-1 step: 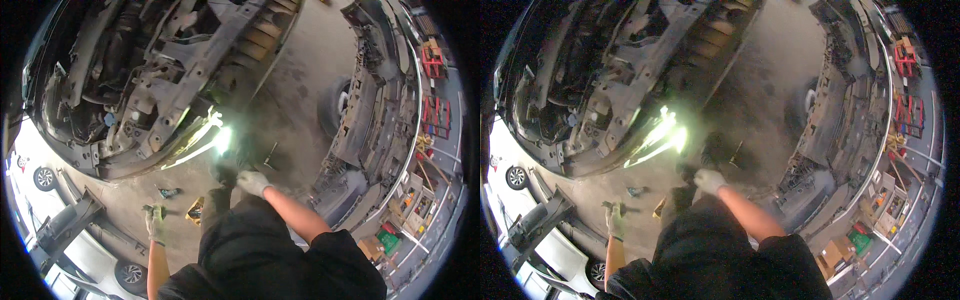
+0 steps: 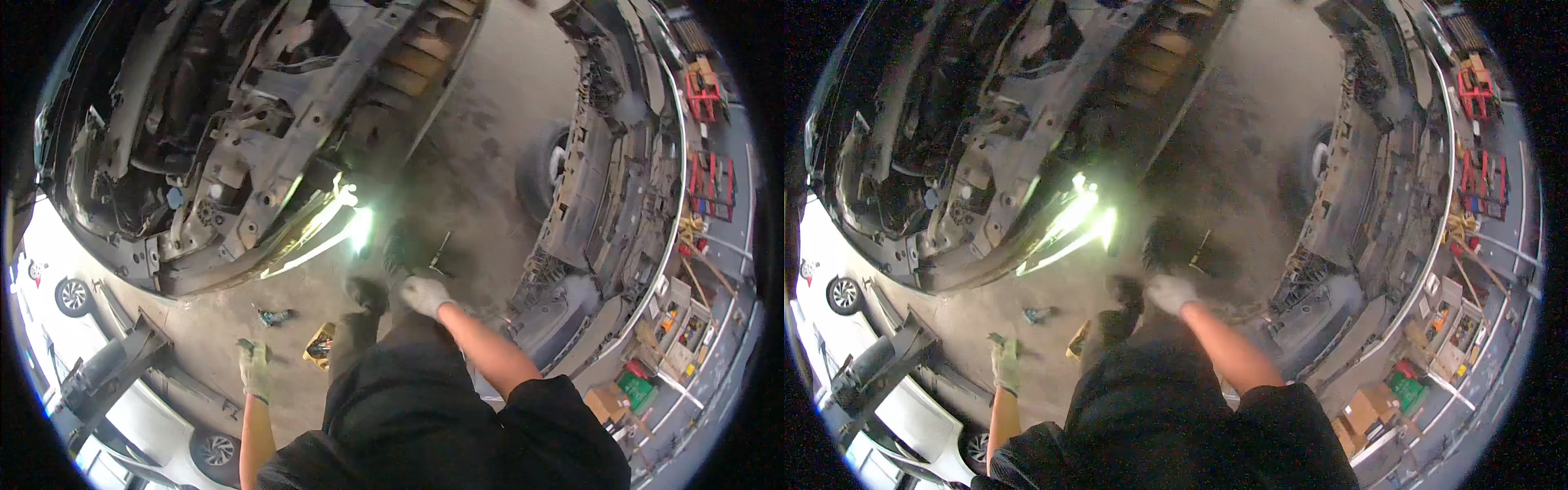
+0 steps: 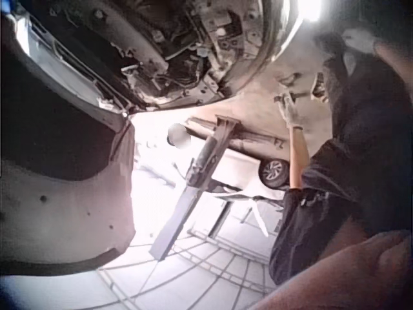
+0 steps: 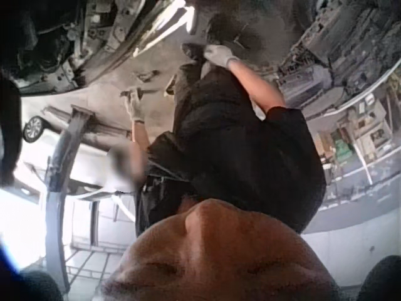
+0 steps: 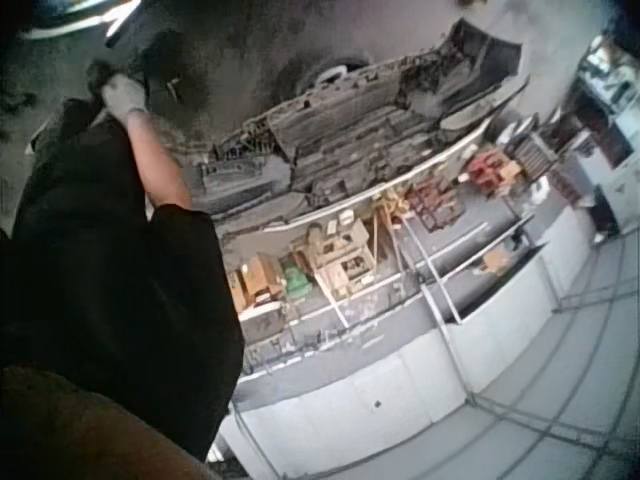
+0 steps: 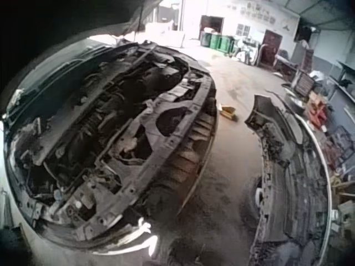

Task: The person removes several components from the front of a car with its hood open. They use a wrench to loosen bolts, detach a plastic cover, and remove a metal crossbar from the engine bay area.

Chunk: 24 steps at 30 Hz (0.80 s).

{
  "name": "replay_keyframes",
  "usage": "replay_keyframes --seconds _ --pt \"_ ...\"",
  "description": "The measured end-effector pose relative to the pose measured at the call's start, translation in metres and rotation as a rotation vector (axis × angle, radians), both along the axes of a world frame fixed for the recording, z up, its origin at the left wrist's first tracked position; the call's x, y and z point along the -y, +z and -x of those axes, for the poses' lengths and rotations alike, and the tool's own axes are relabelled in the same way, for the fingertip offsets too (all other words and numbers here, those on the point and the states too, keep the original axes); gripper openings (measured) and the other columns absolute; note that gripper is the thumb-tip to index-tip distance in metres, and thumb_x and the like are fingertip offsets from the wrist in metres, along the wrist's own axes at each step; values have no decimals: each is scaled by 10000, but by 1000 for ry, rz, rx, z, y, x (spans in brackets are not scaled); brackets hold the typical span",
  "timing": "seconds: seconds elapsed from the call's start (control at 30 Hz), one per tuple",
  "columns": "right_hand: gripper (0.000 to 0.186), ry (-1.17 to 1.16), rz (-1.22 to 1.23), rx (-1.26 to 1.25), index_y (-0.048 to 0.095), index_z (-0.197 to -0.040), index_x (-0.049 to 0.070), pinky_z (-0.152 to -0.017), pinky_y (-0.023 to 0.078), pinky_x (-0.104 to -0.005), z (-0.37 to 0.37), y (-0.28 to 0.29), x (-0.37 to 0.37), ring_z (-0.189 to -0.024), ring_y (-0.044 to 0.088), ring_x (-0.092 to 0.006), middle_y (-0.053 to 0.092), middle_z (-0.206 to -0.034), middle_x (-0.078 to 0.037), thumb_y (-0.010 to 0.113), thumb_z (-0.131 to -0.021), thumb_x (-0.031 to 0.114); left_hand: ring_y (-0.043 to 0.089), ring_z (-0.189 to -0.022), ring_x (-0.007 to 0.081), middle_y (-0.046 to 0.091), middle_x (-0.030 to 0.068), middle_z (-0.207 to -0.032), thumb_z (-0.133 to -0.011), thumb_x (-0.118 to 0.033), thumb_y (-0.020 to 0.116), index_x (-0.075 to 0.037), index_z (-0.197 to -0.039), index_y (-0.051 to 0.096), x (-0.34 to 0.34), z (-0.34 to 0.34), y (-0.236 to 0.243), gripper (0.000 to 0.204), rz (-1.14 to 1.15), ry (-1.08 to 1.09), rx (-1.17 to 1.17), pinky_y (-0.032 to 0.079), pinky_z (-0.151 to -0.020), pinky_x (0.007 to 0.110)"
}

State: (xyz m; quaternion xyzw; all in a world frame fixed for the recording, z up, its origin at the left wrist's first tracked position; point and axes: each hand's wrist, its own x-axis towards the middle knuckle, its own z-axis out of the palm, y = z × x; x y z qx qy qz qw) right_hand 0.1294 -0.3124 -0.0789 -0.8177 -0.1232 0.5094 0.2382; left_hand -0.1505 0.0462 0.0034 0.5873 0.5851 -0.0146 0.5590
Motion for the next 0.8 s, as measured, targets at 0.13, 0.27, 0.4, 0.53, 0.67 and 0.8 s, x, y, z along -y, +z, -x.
replay_keyframes --seconds 0.13,0.27,0.4,0.53,0.67,0.8 --pt "439 -46 505 65 713 -1119 105 -971 487 -470 15 -62 142 -1119 620 -404 659 -1202 -203 491 -855 377 665 -864 234 706 123 -965 -927 -238 526 -69 -1299 620 19 65 -38 419 85 -562 -727 503 -820 357" --pt "412 -132 598 56 704 -1115 67 -969 481 -482 50 -64 210 -1143 599 -416 650 -1219 -212 492 -884 335 566 -1237 371 606 236 -1304 -900 -282 533 -65 -1377 545 49 69 -50 524 -49 -765 -629 467 -982 430" --pt "396 -159 498 210 697 -1098 50 -947 479 -440 99 -75 208 -1104 626 -395 689 -1133 -207 530 -877 333 651 -944 223 691 146 -1043 -883 -284 599 -11 -1209 617 70 118 -74 426 57 -343 -394 495 -841 333" --pt "285 -332 219 115 702 -1070 43 -738 528 -377 141 -64 151 -815 672 -245 712 -945 -137 583 -913 249 591 -878 178 666 82 -969 -877 -321 664 -10 -1133 669 103 210 -85 402 43 21 -131 473 -825 323" --pt "191 -180 -7 99 618 -1123 57 -507 455 -278 163 -126 106 -606 549 -113 591 -772 -24 577 -956 141 597 -869 159 682 49 -1029 -921 -303 662 -45 -1133 682 154 322 -128 334 127 426 -155 496 -769 306" --pt "270 290 -78 152 659 -1149 29 -616 519 -296 202 -137 7 -684 629 -148 685 -866 -90 569 -928 156 600 -878 149 680 31 -1043 -994 -317 575 -76 -1226 657 179 381 -146 343 176 808 -32 510 -738 301"
